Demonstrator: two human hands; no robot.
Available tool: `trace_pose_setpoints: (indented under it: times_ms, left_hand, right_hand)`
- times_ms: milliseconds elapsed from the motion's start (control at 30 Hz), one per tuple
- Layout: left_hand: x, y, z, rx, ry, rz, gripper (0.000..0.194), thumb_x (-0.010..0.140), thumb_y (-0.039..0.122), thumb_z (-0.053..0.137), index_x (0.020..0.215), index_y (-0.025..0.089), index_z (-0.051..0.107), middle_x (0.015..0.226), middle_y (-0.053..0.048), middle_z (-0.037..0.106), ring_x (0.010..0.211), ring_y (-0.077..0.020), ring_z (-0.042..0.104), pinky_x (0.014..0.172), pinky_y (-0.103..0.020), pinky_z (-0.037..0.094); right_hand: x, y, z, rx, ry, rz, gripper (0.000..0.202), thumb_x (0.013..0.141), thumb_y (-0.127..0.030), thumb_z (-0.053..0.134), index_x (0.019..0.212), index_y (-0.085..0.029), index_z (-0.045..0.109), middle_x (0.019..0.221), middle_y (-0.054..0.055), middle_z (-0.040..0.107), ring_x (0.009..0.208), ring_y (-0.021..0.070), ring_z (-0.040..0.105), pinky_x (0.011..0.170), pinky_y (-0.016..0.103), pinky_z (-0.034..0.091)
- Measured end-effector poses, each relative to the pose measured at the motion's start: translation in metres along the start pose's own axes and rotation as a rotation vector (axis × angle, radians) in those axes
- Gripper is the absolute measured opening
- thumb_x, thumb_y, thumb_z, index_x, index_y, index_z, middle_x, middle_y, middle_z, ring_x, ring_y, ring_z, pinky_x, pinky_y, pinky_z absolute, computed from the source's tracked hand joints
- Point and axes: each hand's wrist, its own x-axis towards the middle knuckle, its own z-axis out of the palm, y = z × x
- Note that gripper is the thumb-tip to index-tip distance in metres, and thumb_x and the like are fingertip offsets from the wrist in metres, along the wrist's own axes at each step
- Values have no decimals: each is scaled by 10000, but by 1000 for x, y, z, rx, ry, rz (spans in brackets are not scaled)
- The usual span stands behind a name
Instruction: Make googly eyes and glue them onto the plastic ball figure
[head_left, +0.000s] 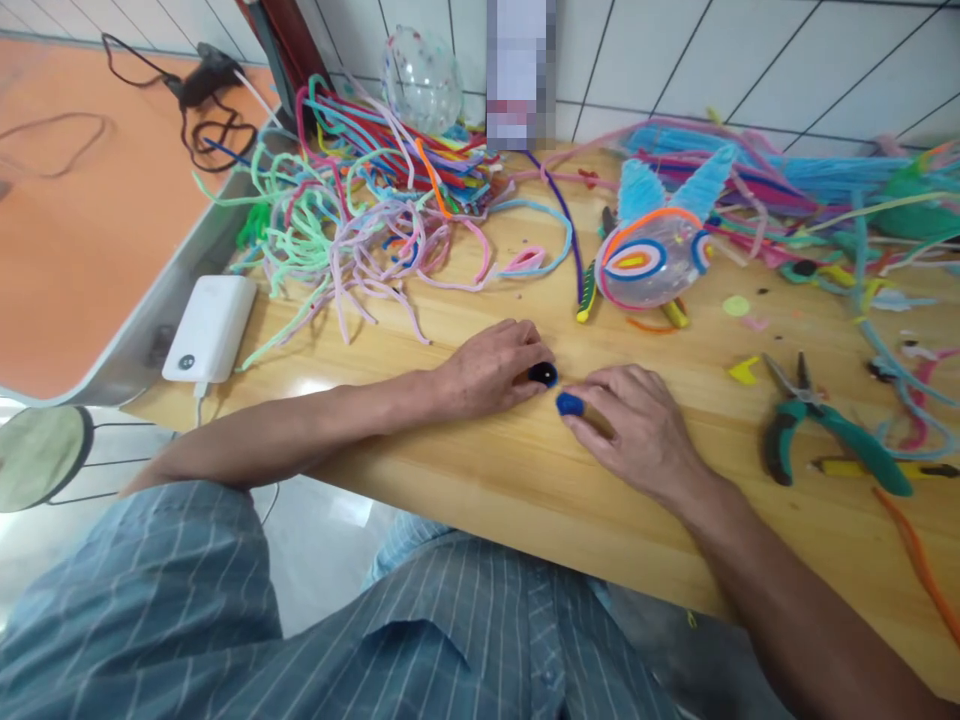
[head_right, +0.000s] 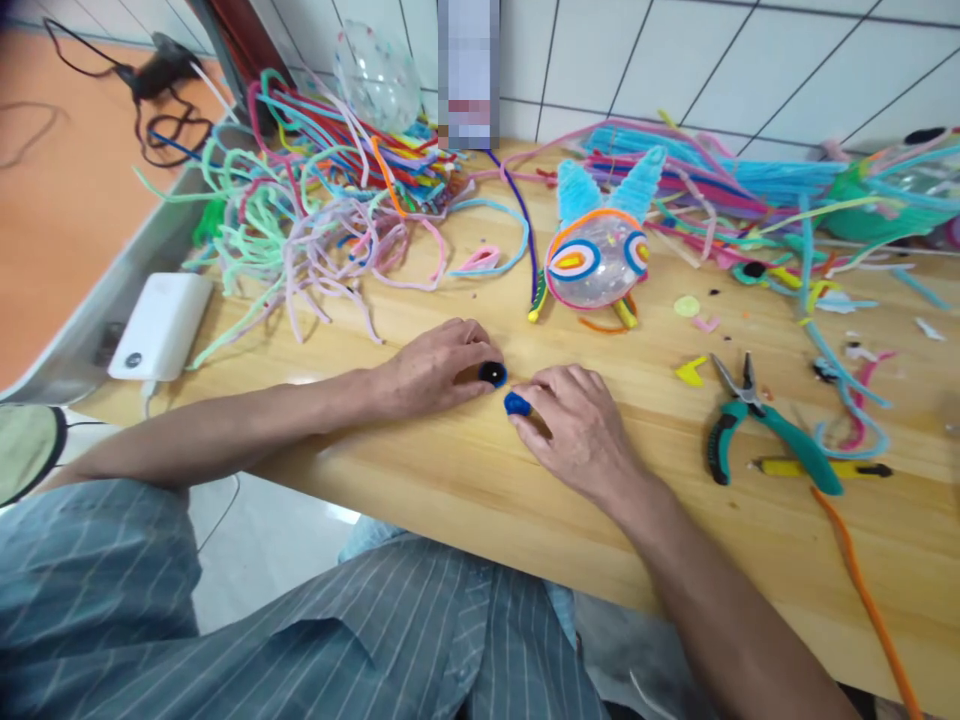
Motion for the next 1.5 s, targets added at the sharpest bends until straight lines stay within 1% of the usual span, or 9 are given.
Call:
trace_pose_setpoints:
  times_ms: [133,233,367,467,600,800,1133,1367,1500]
  left_hand:
    - [-4,4,-6,80,57,-37,262,962,263,627,1178,141,709,1174,-156,687,1022,-259,638,940,-413,526]
    - [-9,17,-5,135,85,37,294,996,290,603,1244,153,682,1267,-161,682,1077,-267,631,975,-430,510]
    - [-13,34,10,205,59,203,396,1026,352,589,1368,160,636,1387,-154,676,1230,-301,604,1025,-448,489]
    - [-14,38,25,251,61,247,450,1029,376,592,1399,123,631,1438,-141,672,1311,-310,575,1073,-452,462]
    - [-14,36,35,319,48,251,456,1066,419,536,1397,130,658,1434,-106,694,1345,-284,566,1113,-452,430]
    - [-19,38,34,403,84,268,421,1087,411,505,1384,170,680,1446,-87,696,1358,-271,574,1090,-441,431]
    - [-30,44,38,388,23,266,669,1022,634,530,1432,113,624,1550,-116,613,1441,-321,532,1205,-488,377]
    - [-30,46,36,411,-15,249,715,980,688,558,1465,164,607,1543,-79,625,1441,-341,528,1217,-518,375]
    - [-30,49,34,452,-19,251,707,991,684,539,1465,164,611,1553,-64,617,1446,-318,522,1221,-507,381]
  right_hand:
    - [0,0,-1,-33,-4,17,145,942,-242,680,1077,-202,717,1001,96,715,931,286,636,796,443,487]
    - [-1,1,-5,-48,-1,34,181,930,-221,678,1110,-204,697,1024,96,722,949,285,633,810,442,488]
    - [-4,7,-11,-31,32,55,295,880,-170,694,1174,-188,673,1085,116,726,1009,289,641,858,441,507]
    - [-7,12,-13,-26,18,59,262,876,-170,700,1135,-199,680,1062,108,723,1002,286,648,866,442,513]
    - [-9,15,-11,-13,-3,40,182,896,-167,692,1075,-200,684,1038,100,723,974,274,645,861,433,511]
    - [-9,11,-8,14,19,54,173,908,-140,665,1065,-213,674,1049,95,727,993,263,650,879,427,510]
    - [-10,9,-10,49,-5,105,230,902,-145,689,1124,-202,671,1080,100,718,1016,258,640,904,424,510]
    - [-14,14,-9,123,-7,121,267,904,-146,682,1156,-233,666,1128,101,708,1047,263,637,933,449,525]
    - [-13,17,-10,126,55,118,248,904,-126,678,1134,-216,664,1101,102,717,1019,251,643,922,432,534]
